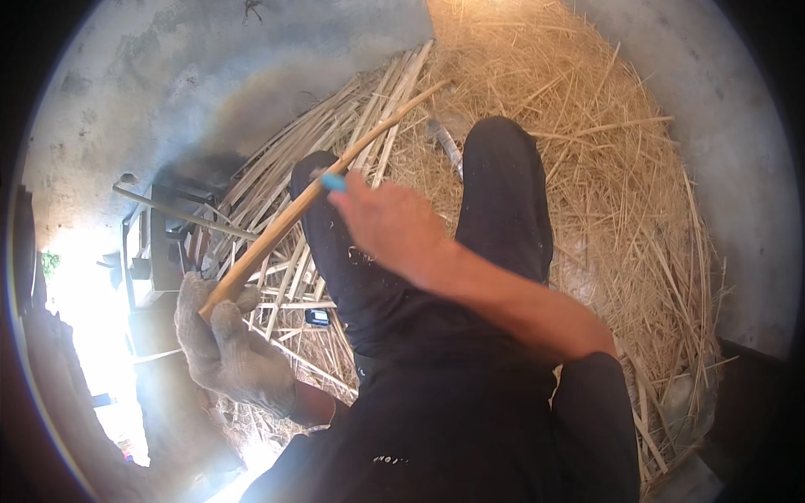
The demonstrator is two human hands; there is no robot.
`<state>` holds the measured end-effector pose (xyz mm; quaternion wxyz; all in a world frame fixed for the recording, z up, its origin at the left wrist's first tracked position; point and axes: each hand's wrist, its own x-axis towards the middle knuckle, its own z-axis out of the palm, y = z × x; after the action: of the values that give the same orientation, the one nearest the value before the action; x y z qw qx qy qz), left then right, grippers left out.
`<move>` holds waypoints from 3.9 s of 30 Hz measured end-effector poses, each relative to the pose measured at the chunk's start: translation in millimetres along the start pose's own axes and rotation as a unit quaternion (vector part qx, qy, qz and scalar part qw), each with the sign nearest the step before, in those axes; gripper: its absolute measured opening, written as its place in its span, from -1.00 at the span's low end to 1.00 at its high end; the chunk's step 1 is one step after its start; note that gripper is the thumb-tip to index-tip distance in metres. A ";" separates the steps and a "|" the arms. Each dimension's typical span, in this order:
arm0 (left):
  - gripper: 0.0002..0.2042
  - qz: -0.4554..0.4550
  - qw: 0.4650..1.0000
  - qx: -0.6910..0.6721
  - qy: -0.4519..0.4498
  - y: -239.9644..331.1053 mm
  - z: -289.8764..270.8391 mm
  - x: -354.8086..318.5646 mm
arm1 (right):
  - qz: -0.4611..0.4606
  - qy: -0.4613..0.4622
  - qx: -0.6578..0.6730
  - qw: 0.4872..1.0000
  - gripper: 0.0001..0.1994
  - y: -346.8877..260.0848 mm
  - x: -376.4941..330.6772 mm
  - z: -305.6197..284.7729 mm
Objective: The person sits on a hay-covered floor and uses a utility knife to shave and smooth a long bamboo stick held between their legs. They repeatedly scrape the tool along the stick's length to remove the outer layer, occasionally rotating the stick to work on different sides.
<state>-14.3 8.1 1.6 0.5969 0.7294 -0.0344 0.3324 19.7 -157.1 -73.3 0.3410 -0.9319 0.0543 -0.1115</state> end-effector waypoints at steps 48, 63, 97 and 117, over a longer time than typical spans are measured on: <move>-0.69 -0.047 0.998 0.038 0.030 3.1 -3.6 13.7 | -0.127 0.089 -0.024 0.988 -0.71 -2.0 8.9 36.7; -0.73 -0.024 0.993 -0.101 -0.050 7.6 3.9 8.5 | -0.107 0.011 0.141 0.984 -0.72 -19.2 -25.7 -31.4; -0.52 0.048 0.997 -0.039 -0.043 3.8 19.6 6.5 | -0.154 -0.010 0.127 0.980 -0.79 15.7 4.5 -12.9; -0.65 0.064 0.996 -0.038 -0.057 3.9 19.1 4.3 | -0.092 0.037 -0.082 0.992 -0.73 96.4 29.2 22.9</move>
<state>-4.2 -8.5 5.9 0.5984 0.7204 -0.1277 0.3266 51.1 -221.5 -147.7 0.2494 -0.9529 -0.0102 -0.1722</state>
